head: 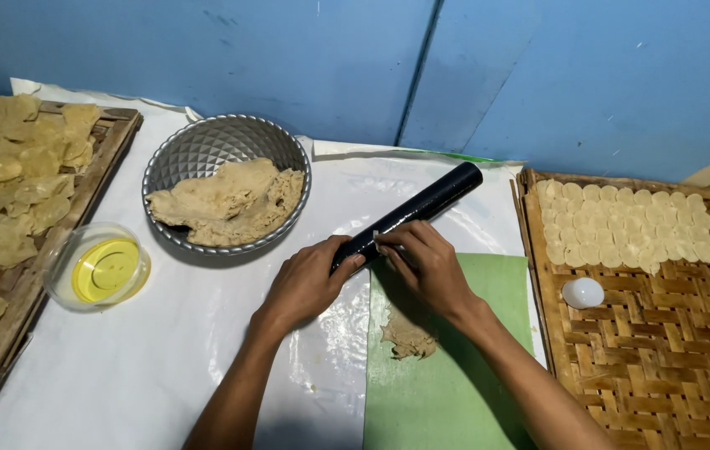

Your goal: Transferring shaped dough pieces to a storage tray and rolling out fresh dough with a rolling pin.

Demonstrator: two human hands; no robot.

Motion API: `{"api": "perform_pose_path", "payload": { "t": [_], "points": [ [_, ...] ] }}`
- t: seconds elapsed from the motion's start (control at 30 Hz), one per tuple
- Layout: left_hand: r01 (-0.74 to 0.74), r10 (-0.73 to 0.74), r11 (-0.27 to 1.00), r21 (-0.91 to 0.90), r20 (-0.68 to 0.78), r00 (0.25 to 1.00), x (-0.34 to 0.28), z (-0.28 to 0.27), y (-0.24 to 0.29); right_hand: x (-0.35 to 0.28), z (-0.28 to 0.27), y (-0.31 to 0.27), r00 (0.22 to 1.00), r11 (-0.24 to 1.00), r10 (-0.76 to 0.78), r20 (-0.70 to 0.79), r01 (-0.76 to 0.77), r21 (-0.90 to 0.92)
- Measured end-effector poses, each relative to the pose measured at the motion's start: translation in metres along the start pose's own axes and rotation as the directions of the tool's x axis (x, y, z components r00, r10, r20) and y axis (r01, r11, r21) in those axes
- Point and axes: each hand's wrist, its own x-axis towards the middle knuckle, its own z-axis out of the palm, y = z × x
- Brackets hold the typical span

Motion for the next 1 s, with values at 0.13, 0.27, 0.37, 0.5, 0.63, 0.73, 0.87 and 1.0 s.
{"api": "perform_pose_path", "payload": {
  "t": [0.13,0.27,0.37,0.5,0.63,0.73,0.87,1.0],
  "points": [
    [0.010,-0.010,1.000,-0.012,-0.002,1.000,0.003,0.008,-0.009,-0.009,0.004,-0.002,0.993,0.990,0.111,0.028,-0.114,0.089],
    [0.049,-0.054,0.996,-0.074,-0.060,0.997,0.004,0.011,-0.018,-0.019,-0.006,-0.014,0.935,0.903,0.343,0.085,-0.353,0.243],
    [0.069,-0.082,0.991,-0.118,-0.113,0.990,0.008,0.016,-0.029,-0.018,-0.010,-0.020,0.882,0.858,0.431,0.190,-0.466,0.219],
    [0.062,-0.114,0.959,-0.275,-0.177,0.978,0.013,0.025,-0.036,-0.004,-0.006,-0.021,0.842,0.872,0.477,0.254,-0.490,-0.012],
    [-0.002,-0.109,0.901,-0.435,-0.230,0.967,0.023,0.041,-0.062,-0.021,0.007,-0.005,0.918,0.933,0.346,0.194,-0.314,-0.178],
    [-0.097,-0.080,0.764,-0.638,-0.243,0.967,0.038,0.056,-0.075,-0.025,-0.005,-0.011,0.926,0.944,0.287,0.244,-0.230,-0.234],
    [-0.138,-0.103,0.559,-0.818,-0.234,0.967,0.044,0.064,-0.080,-0.054,-0.034,-0.027,0.917,0.955,0.267,0.297,-0.209,-0.212],
    [-0.105,-0.087,0.687,-0.719,-0.225,0.970,0.041,0.054,-0.073,-0.095,-0.049,-0.056,0.849,0.937,0.329,0.413,-0.238,-0.256]
  ]
}}
